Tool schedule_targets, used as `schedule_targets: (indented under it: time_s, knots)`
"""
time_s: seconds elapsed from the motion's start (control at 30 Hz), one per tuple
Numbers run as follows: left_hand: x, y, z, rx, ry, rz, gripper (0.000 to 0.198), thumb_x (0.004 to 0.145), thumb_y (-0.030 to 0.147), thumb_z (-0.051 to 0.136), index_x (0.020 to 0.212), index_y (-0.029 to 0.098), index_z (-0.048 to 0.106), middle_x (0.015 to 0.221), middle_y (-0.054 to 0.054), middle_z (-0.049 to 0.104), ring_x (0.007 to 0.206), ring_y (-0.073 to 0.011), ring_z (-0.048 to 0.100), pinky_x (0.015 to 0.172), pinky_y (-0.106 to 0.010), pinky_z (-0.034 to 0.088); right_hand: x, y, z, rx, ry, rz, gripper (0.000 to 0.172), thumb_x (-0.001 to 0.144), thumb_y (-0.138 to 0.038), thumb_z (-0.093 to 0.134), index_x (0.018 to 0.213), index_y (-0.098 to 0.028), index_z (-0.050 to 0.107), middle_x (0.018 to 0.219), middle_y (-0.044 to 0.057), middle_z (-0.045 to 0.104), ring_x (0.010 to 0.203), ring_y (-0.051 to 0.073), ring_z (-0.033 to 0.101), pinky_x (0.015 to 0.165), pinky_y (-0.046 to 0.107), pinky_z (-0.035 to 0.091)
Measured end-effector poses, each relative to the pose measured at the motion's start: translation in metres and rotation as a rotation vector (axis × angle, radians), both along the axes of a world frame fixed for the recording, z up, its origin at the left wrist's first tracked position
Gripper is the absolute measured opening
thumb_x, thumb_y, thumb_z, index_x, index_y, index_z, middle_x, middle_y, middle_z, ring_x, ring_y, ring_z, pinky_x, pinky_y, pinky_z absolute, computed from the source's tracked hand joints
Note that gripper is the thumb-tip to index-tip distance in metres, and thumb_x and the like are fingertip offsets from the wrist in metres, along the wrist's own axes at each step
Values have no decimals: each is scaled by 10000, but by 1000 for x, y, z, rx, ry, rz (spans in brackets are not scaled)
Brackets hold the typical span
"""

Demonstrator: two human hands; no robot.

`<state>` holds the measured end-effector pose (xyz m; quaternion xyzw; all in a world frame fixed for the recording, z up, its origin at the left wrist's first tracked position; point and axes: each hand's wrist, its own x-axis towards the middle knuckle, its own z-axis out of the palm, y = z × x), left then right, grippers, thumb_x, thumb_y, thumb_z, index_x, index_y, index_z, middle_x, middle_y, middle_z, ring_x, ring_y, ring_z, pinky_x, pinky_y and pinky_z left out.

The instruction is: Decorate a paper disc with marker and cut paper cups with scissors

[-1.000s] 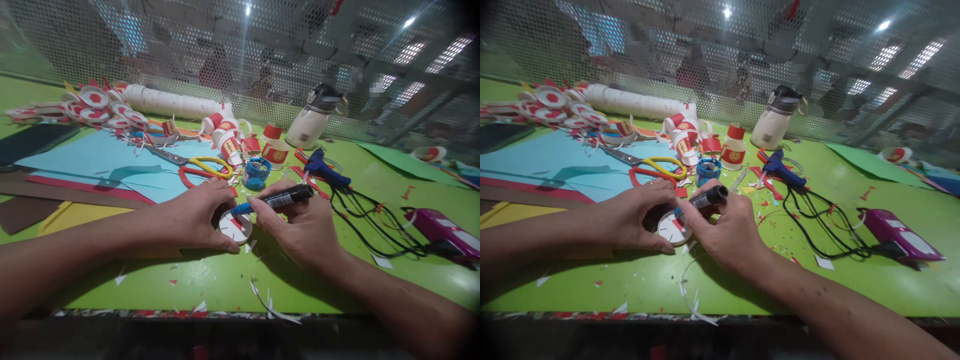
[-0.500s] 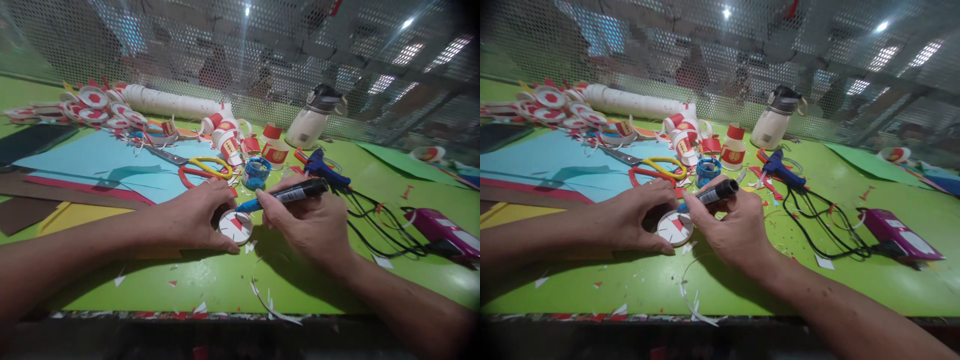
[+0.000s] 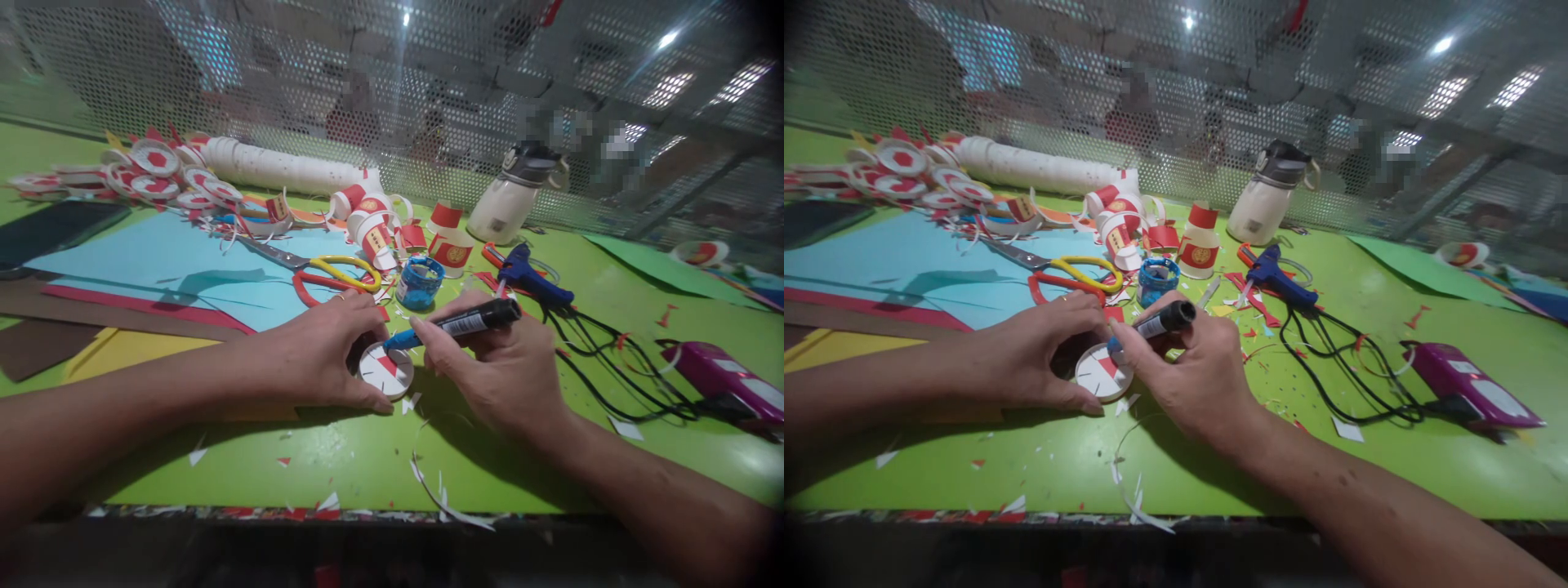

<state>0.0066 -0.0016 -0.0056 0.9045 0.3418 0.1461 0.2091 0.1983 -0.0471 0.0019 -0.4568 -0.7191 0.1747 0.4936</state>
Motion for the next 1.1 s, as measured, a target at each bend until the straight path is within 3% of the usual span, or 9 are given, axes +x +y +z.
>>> schedule_targets:
  time_s: [0.4,0.63,0.93,1.1]
  knots:
    - [2,1,0,-12,-18,11,401,637,461,766,837,185,555,882,-25,510,831,-205,485,687,-309,389,0,0,-1,30,-51,1,169,799,-237,680,665,-223,578,541,-38,570,470,119,517,424,253,451]
    - [1,2,-2,-3,-11,0,432,640,500,764,850,181,562,885,-31,519,834,-211,488,691,-315,385,0,0,-2,-33,-14,-15,200,801,-267,679,658,-229,545,512,-46,560,447,123,517,422,254,441]
    - [1,2,-1,-15,17,24,461,621,513,770,838,179,536,875,-26,503,831,-210,476,668,-300,381,3,-1,-1,123,36,-84,169,798,-293,705,706,-205,594,537,-35,597,446,119,549,442,261,450]
    - [2,2,-2,-21,17,23,480,625,514,769,876,173,545,894,-28,508,844,-212,479,679,-303,383,2,1,-1,85,40,-66,161,816,-281,679,708,-193,597,526,-38,576,441,114,536,440,264,444]
